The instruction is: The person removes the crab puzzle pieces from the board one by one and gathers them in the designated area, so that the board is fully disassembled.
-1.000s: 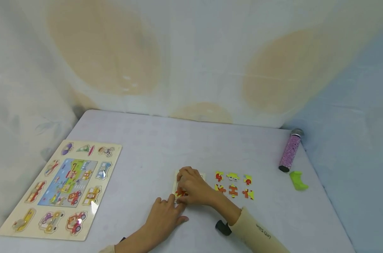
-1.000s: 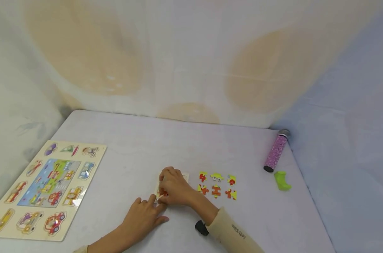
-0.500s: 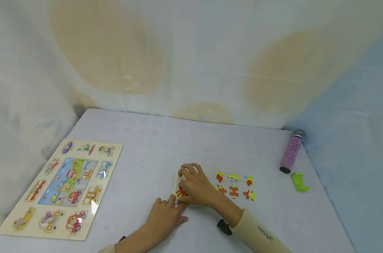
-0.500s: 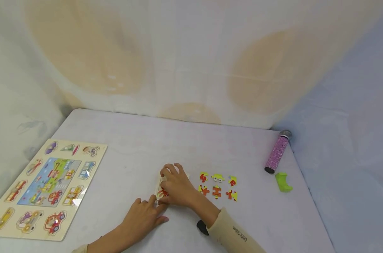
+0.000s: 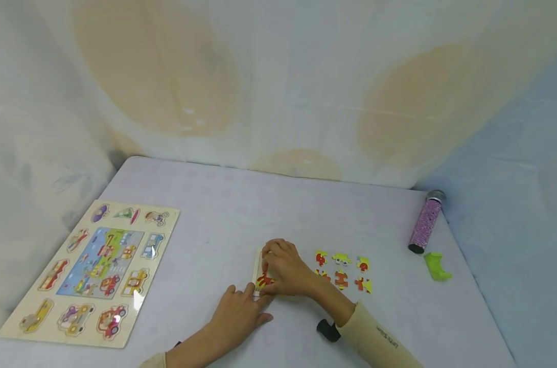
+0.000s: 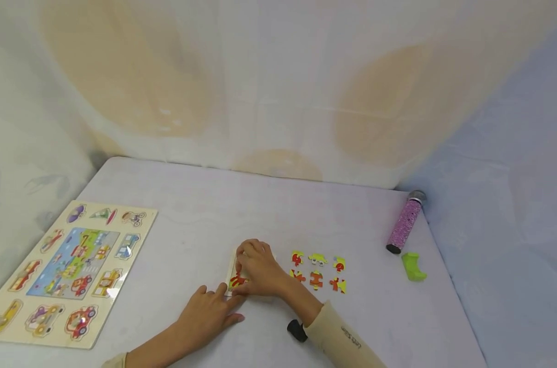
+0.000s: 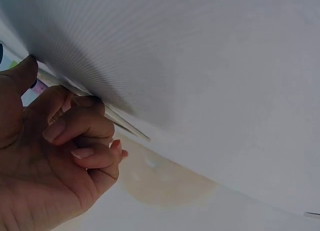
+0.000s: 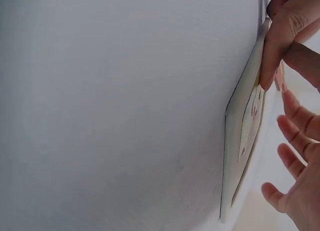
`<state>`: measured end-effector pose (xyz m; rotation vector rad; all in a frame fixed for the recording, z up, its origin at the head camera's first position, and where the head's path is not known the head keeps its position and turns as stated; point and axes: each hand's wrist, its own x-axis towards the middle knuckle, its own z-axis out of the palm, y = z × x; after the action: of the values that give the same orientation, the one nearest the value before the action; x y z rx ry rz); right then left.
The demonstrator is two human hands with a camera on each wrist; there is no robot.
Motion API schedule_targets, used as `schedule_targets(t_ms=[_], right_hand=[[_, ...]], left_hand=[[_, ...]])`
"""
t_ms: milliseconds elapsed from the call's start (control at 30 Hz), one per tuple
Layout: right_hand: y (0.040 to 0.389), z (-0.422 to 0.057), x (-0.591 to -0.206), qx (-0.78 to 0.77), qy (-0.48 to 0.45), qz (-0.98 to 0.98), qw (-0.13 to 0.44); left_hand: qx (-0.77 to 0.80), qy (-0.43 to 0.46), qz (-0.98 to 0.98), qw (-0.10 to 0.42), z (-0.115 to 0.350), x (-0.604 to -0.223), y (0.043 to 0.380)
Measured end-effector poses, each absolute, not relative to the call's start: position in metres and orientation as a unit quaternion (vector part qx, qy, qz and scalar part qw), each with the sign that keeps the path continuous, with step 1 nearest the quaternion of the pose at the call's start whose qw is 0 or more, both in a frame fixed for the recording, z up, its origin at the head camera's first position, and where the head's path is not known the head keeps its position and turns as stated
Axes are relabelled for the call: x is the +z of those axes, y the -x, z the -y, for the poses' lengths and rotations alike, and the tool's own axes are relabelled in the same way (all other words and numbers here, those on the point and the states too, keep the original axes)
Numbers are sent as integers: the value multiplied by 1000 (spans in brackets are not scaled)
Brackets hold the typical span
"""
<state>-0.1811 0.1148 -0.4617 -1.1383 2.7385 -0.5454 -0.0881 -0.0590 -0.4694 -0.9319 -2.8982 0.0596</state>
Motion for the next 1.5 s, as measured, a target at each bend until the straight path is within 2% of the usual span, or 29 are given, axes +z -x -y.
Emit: schedule_targets(t_ms=[167,400,1000,1333,1500], right_hand=[[182,-117,-462,-208,377,-901,56],[181,-118,-462,-176,377,-906,77],[175,-115,-451,-37,413,-910,-19],[175,-110,-448,-59,422,-905,8],[174,-101,-439,-17,422,-906,27]], left_hand=[[21,309,949,58,59,-471,89],[10,312,948,57,59,-473,89],[10,321,944,77,58,-473,88],[0,325,942,90,59,-476,87],[-5,321,943,88,59,-477,87]])
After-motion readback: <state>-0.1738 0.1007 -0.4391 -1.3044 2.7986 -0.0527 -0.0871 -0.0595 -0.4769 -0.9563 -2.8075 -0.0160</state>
